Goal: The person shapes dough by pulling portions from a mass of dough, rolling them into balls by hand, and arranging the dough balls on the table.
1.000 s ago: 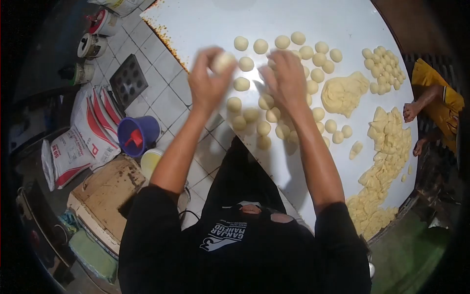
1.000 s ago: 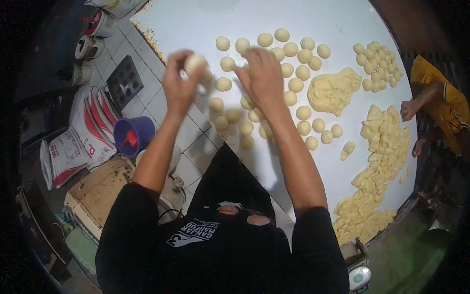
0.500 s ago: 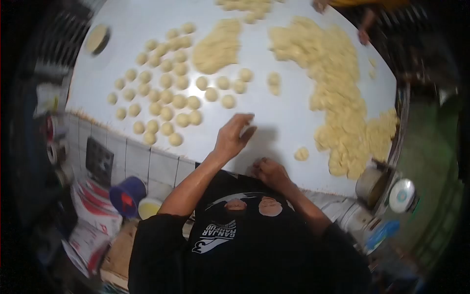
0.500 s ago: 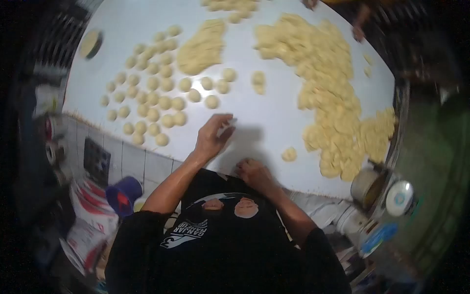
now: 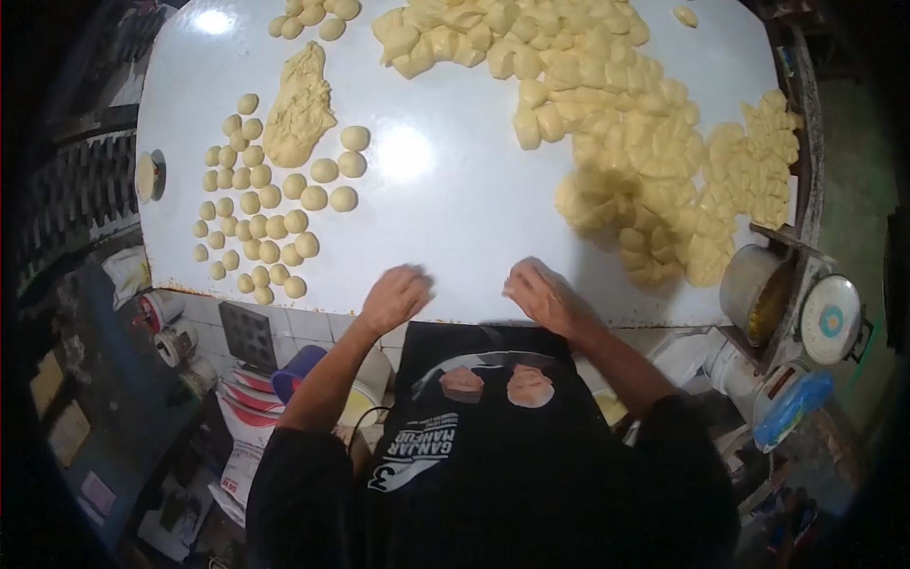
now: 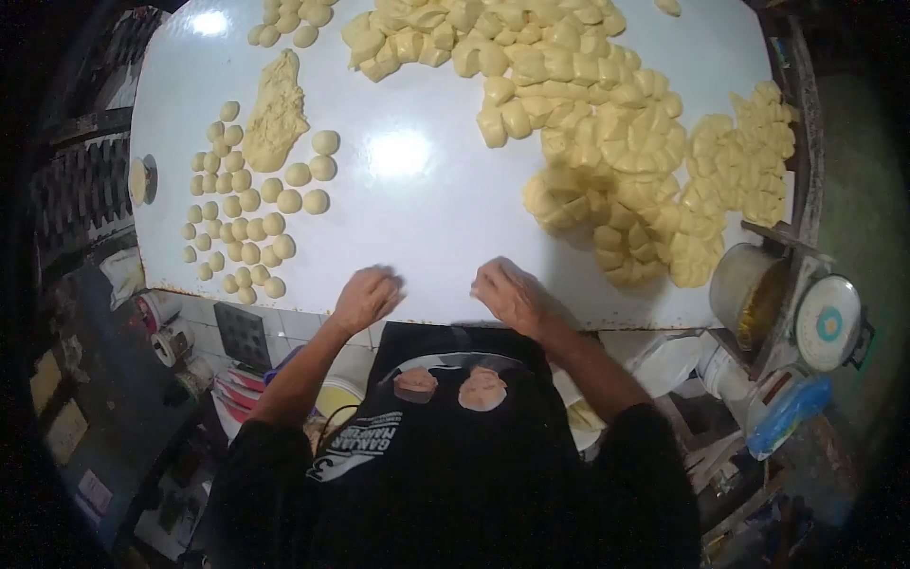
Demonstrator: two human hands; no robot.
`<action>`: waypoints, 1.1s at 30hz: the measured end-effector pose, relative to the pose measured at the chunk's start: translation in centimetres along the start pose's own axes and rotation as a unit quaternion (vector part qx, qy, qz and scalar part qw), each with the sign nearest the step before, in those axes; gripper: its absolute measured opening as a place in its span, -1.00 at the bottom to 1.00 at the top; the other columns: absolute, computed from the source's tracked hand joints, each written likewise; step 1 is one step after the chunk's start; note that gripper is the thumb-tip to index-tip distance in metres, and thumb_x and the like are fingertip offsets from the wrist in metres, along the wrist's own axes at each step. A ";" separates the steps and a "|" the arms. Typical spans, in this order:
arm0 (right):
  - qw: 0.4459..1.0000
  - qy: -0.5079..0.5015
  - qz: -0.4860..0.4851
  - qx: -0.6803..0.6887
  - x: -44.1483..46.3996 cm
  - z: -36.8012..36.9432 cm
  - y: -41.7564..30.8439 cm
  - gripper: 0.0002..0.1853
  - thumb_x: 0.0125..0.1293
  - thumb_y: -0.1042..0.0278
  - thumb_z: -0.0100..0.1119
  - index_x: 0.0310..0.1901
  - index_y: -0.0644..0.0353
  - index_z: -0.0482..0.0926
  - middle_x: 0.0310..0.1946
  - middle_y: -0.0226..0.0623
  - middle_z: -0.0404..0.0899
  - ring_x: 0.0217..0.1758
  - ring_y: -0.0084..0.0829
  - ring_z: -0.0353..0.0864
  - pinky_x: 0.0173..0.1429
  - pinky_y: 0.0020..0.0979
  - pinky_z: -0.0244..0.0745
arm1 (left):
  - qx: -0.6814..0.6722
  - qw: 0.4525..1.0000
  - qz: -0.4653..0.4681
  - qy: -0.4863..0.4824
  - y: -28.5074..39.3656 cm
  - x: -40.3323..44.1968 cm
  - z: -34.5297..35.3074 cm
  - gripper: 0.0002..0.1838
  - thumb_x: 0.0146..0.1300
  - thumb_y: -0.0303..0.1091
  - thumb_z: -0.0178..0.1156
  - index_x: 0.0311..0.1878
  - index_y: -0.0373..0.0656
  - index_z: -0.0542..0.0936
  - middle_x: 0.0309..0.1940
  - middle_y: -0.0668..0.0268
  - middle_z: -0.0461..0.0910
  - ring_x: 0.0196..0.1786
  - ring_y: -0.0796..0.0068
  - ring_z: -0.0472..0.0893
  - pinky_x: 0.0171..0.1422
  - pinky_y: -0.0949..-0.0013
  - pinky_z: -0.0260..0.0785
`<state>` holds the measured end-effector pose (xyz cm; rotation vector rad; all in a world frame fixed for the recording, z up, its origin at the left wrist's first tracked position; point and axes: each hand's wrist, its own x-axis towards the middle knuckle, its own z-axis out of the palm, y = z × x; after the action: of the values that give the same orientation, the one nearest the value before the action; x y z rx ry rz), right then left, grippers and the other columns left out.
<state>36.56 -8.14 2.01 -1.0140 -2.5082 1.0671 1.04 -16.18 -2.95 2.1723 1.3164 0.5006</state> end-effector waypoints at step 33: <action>0.975 -0.015 -0.048 -0.217 11.4 5.1 3.4 -0.72 0.25 0.15 0.57 -0.26 0.11 0.65 -0.18 -0.24 0.60 0.03 -0.08 0.59 0.18 -0.01 0.46 | 0.044 0.979 -0.132 0.150 -5.5 4.4 -2.4 -0.72 0.28 -0.22 0.51 -0.08 -0.08 0.64 0.01 0.16 0.63 0.08 -0.01 0.60 0.17 -0.08 0.42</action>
<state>27.62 -1.45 -4.63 -0.9672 -2.8517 0.5165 -2.11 -9.63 -4.37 2.0023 1.7915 0.6924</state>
